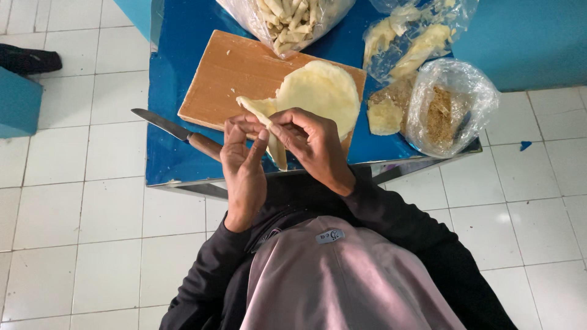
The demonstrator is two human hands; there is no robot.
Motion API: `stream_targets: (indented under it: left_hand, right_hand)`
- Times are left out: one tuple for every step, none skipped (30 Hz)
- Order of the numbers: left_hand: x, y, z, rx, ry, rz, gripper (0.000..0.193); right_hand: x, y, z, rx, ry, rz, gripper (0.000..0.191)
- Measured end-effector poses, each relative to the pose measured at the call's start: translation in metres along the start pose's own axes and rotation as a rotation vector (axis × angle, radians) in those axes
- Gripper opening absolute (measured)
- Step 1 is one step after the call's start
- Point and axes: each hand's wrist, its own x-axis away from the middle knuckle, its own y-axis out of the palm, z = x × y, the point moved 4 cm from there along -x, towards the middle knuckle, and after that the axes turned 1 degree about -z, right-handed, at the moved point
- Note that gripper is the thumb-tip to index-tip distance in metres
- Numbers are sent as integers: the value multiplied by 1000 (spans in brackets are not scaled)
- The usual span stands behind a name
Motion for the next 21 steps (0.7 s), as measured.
stream_targets:
  left_hand:
    - [0,0,-4,81,-27,4,4]
    - [1,-1,-7,162,-57,9,3]
    - [2,-1,-11,247,-98,15,5]
    - [3,-1,-15,332,-139,22,9]
    - [4,-1,-19,418,-179,28,13]
    - [5,-2,-20,455,-179,29,11]
    - [5,-1,-21,493,-177,29,10]
    - [5,-1,-22,531,-177,30,9]
    - [5,-2,-22,432,-162,34,11]
    - [5,-2,-22,332,-146,38,14]
    - [4,-1,-21,232,-131,42,18]
    - [3,0,-18,156,-90,15,14]
    - [1,2,-15,79,-49,-12,12]
    - [0,4,-11,2,-8,-37,15]
    - [0,3,-7,-24,24,-19,17]
    - [0,3,-3,-50,58,-3,21]
    - [-1,2,2,-75,92,11,26]
    - [-2,1,5,47,71,1,22]
    - [-2,-2,8,170,51,-9,19]
    - [-2,-3,10,291,28,-16,16]
    - [-1,-3,11,342,-3,-9,19]
  right_hand:
    - [1,0,1,-56,1,-14,13]
    - [2,-1,3,-113,4,-28,14]
    - [2,-2,5,-126,33,-25,14]
    - [1,-3,8,-139,61,-22,14]
    - [1,-4,10,-152,88,-20,14]
    - [0,-5,12,-190,94,-20,14]
    - [0,-6,13,-228,99,-20,13]
    - [0,-6,15,-267,105,-21,13]
    - [2,-6,16,-151,82,-12,13]
    - [5,-4,16,-35,58,-3,12]
    - [9,-2,18,80,35,6,12]
    - [12,-1,19,46,-14,-10,13]
    - [14,0,20,11,-63,-26,14]
    - [16,1,22,-24,-113,-44,14]
    - [15,2,31,-290,1,-59,15]
    - [11,3,40,-555,115,-72,16]
    - [10,4,47,-818,230,-82,17]
    - [10,3,52,-915,282,-77,20]
    - [10,2,55,-1011,335,-73,22]
    - [11,3,57,-1109,391,-68,25]
    - [13,3,58,-1150,424,-57,26]
